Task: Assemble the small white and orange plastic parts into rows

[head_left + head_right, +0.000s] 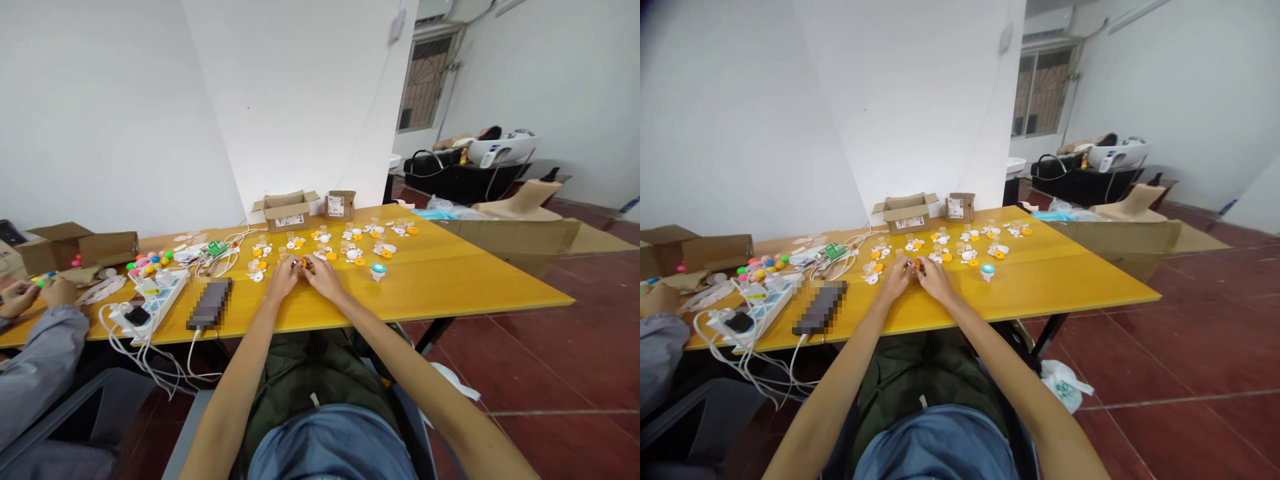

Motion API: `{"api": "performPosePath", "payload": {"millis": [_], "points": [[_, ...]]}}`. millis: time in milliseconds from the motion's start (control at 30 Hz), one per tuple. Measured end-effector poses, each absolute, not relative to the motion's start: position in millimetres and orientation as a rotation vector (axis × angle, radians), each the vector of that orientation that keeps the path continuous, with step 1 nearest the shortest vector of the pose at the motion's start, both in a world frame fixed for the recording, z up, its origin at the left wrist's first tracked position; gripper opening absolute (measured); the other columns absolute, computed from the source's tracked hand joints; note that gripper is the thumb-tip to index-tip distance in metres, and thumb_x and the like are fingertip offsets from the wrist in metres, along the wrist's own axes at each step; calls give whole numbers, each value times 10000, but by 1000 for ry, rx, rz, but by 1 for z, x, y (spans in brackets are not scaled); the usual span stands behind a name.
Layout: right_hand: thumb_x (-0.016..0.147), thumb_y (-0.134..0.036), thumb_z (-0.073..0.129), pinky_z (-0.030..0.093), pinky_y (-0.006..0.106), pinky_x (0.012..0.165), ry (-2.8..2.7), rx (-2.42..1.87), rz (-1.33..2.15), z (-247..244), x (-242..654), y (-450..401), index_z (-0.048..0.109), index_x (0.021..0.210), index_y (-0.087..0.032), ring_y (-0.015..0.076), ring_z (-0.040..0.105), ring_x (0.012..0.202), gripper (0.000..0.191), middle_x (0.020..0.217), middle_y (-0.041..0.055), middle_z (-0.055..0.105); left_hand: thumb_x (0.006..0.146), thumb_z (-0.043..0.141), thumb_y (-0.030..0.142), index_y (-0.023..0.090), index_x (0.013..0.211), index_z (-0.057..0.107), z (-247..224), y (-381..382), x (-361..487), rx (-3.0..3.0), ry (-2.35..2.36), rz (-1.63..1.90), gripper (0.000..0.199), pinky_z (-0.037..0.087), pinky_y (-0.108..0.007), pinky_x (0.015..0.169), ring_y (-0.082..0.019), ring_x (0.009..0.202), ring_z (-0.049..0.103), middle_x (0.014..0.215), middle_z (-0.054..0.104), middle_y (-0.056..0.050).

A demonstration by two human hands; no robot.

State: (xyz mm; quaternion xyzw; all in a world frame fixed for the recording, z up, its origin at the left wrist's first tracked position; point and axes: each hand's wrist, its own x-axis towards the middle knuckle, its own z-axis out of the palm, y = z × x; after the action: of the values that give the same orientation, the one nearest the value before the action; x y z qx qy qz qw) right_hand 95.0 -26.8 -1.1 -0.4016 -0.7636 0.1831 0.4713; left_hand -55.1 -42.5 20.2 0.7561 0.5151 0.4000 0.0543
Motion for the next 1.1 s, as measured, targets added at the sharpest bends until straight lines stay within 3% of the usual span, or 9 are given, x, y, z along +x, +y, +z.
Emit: {"api": "performPosePath", "payload": {"millis": [567,1100], "points": [[840,-168,616,559,337,816,-1842,-937,565,-1,96,-25,686,1069,-238,208,695,863,249,944,38,743,916,600,187,226,864,633,19,-41,-57,2254,1496,1272,73,496,-296,814,-168,821,607,904,666,-20],[777,-204,673,558,323,771,-1735,-828,781,-10,94,-13,625,916,-228,182,689,796,149,860,1,729,905,611,196,230,821,611,18,-39,-57,2244,1403,1400,90,484,-290,760,-172,792,595,834,630,-7]]}}
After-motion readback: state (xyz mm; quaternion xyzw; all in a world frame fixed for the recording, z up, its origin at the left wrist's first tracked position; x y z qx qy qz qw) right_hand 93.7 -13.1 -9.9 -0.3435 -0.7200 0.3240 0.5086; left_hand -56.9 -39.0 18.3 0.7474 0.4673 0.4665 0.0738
